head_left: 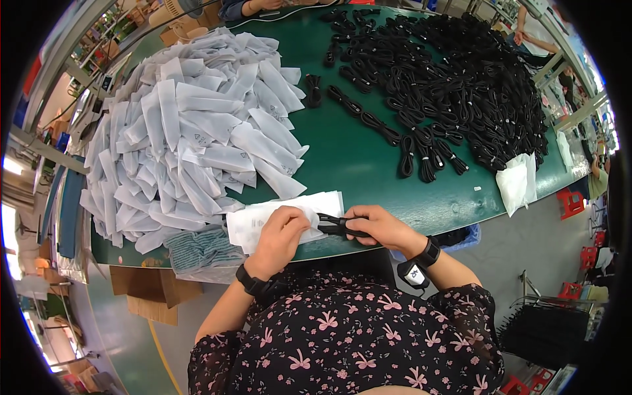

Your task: The person packages cables by hand, picking up a cable from a pile, sliding it into a plastic sleeve, and placing the packaged item onto a separate stack. This process is repeated, with the person occasionally rearranging the piles to reach more materials.

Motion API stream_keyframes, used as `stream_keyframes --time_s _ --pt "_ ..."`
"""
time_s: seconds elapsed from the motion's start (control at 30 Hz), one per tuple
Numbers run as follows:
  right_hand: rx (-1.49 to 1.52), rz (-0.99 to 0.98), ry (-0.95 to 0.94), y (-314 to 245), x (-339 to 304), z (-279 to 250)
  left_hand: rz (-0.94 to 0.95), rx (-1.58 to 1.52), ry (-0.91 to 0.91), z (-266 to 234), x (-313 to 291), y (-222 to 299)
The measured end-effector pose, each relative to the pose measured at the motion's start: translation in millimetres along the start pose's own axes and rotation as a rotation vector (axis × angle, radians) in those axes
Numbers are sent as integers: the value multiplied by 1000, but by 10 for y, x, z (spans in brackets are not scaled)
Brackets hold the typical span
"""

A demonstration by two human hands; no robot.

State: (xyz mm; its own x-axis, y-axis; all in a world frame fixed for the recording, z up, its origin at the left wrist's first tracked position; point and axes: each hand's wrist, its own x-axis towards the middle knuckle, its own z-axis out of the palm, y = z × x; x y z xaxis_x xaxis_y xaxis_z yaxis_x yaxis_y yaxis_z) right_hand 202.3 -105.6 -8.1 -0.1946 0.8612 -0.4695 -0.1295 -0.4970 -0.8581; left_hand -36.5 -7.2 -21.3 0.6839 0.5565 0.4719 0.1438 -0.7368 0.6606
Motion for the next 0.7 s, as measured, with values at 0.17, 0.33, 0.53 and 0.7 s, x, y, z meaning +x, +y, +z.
stream_keyframes --time_s 0.17,0.33,0.53,0.7 --pt "92 -41 120 42 15 -11 -124 65 -42 28 3 -53" --pt "-122 -158 235 81 18 -8 -48 270 -34 51 101 97" --pt "-164 -232 226 57 -34 78 -204 190 -17 145 14 -17" --pt "-118 -264 133 39 -17 84 -426 -161 39 93 0 -16"
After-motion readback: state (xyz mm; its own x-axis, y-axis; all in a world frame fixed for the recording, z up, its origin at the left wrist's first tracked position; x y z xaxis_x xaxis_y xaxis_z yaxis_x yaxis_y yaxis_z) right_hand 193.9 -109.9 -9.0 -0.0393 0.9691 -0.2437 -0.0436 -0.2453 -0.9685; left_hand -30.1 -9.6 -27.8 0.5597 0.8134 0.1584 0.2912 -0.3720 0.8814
